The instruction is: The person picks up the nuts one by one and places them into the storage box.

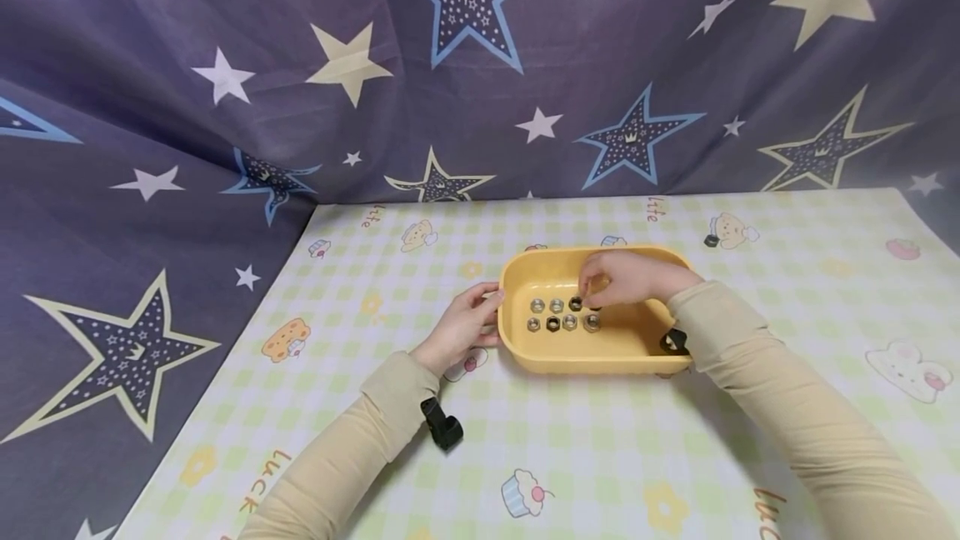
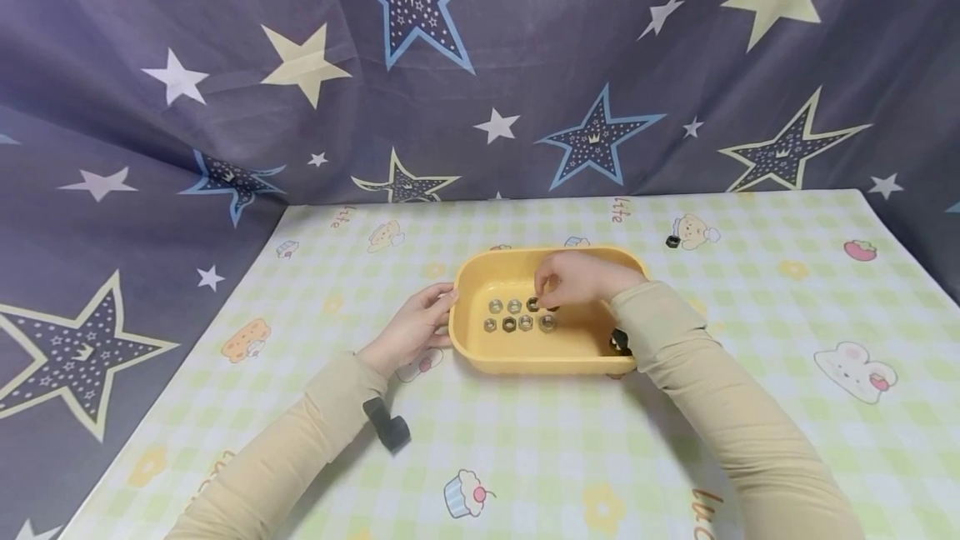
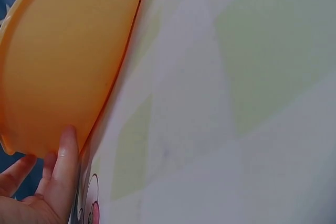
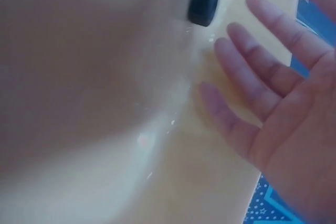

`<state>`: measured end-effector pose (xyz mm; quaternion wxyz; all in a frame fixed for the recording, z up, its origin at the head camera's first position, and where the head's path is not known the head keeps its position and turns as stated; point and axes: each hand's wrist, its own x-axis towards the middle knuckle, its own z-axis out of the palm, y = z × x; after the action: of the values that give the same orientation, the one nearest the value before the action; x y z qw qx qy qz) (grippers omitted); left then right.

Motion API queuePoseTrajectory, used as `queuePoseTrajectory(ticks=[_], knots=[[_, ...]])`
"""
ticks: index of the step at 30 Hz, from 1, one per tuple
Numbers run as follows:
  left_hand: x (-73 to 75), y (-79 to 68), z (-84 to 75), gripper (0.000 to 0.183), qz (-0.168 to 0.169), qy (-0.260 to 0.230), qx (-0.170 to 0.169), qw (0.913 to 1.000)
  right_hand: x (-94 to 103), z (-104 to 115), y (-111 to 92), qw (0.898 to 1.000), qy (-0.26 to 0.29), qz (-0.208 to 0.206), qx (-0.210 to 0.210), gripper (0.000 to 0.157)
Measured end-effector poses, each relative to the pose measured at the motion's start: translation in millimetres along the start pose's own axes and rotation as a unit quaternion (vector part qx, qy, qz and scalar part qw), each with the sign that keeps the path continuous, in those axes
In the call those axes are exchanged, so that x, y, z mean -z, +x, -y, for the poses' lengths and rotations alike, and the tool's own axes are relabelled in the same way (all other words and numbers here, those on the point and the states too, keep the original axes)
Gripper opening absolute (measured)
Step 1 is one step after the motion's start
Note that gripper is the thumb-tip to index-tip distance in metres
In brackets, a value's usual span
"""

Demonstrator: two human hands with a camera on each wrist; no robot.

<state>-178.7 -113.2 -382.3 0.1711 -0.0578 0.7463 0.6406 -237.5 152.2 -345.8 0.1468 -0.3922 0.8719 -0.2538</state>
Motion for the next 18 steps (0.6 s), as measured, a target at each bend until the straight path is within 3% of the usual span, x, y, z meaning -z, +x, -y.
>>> queuePoseTrajectory(ticks=[7,18], knots=[[0.0,-0.9,-0.2,0.04,0.003,0.0,0.001,1.0,8.7,-2,-4,0.997,0.057,0.009,-0.059,0.017],[-0.9,-0.5,-0.6,0.042,0.0,0.003,0.004,1.0,27.7,1,-19,0.996,0.058,-0.022,-0.067,0.025]])
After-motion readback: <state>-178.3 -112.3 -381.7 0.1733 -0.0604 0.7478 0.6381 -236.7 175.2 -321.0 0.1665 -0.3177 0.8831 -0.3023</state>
